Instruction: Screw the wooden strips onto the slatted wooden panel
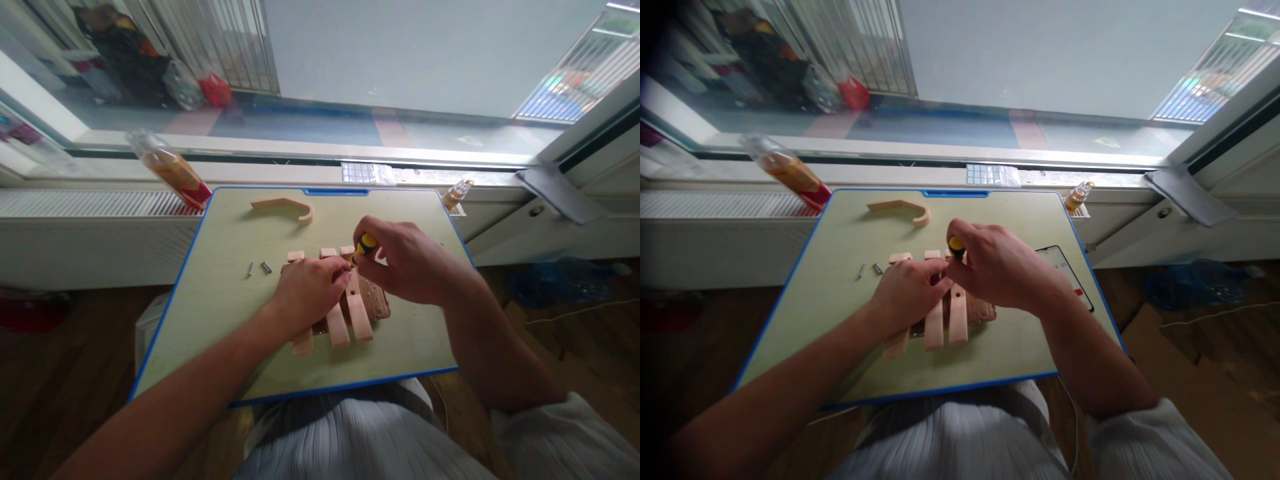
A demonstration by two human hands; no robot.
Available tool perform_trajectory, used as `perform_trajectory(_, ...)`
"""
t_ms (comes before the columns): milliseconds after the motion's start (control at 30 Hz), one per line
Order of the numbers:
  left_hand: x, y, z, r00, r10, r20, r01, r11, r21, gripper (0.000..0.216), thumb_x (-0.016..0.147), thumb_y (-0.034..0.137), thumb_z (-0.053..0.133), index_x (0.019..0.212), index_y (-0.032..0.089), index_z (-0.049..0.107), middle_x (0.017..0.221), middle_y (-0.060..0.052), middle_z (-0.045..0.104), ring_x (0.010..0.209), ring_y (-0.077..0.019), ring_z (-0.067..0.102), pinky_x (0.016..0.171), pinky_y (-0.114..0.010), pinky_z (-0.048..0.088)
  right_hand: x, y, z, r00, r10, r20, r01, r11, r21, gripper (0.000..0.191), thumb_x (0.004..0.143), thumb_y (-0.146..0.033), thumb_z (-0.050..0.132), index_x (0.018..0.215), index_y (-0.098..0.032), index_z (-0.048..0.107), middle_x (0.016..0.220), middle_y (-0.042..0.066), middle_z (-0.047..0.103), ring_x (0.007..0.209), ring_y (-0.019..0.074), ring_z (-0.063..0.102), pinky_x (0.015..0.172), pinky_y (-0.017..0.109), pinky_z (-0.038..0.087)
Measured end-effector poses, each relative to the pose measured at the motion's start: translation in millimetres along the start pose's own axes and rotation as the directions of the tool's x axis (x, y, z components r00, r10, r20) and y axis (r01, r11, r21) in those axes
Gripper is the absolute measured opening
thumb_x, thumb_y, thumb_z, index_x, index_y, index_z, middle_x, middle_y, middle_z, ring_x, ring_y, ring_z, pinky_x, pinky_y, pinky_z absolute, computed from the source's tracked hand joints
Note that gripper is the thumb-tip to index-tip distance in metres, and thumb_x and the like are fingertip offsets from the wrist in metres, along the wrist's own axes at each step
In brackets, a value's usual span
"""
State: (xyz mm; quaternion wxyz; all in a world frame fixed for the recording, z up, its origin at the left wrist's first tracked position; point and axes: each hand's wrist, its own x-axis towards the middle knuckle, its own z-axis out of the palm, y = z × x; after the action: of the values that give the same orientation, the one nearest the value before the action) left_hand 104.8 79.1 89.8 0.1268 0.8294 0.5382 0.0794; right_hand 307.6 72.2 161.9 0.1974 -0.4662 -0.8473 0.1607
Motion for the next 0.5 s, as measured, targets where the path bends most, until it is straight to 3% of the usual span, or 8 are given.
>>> perform_trajectory(233, -0.1, -1.6, 3.2, 1.0, -0.001, -0.031, 0.001, 1.0, 0.003, 0.033, 0.106, 0.045, 0.057, 0.107, 0.031, 0.087, 0.09, -0.006, 0.086, 0.085, -0.0301, 0.081, 0.071, -0.037, 0.05, 6.0, -8.9, -6.0, 0.994, -0.028, 0.105, 0.032, 0.999, -0.042, 0.008, 0.094, -0.021, 0.056, 0.102, -0.022, 0.055, 0.092, 0.005, 0.07, 0.08, 0.0191, 0.058, 0.073, 0.033, 0.037)
perform_trajectory(500, -0.8, -4.1, 7.8, 0.998, 0.021, -0.064, -0.021, 1.0, 0.011, 0.031, 0.105, 0.044, 0.058, 0.108, 0.032, 0.086, 0.088, -0.005, 0.086, 0.084, -0.0315, 0.082, 0.068, -0.038, 0.048, 7.6, -5.6, -4.8, 0.996, -0.028, 0.085, 0.032, 0.998, -0.048, 0.007, 0.096, -0.024, 0.058, 0.103, -0.021, 0.058, 0.09, 0.004, 0.07, 0.078, 0.0179, 0.059, 0.072, 0.033, 0.035)
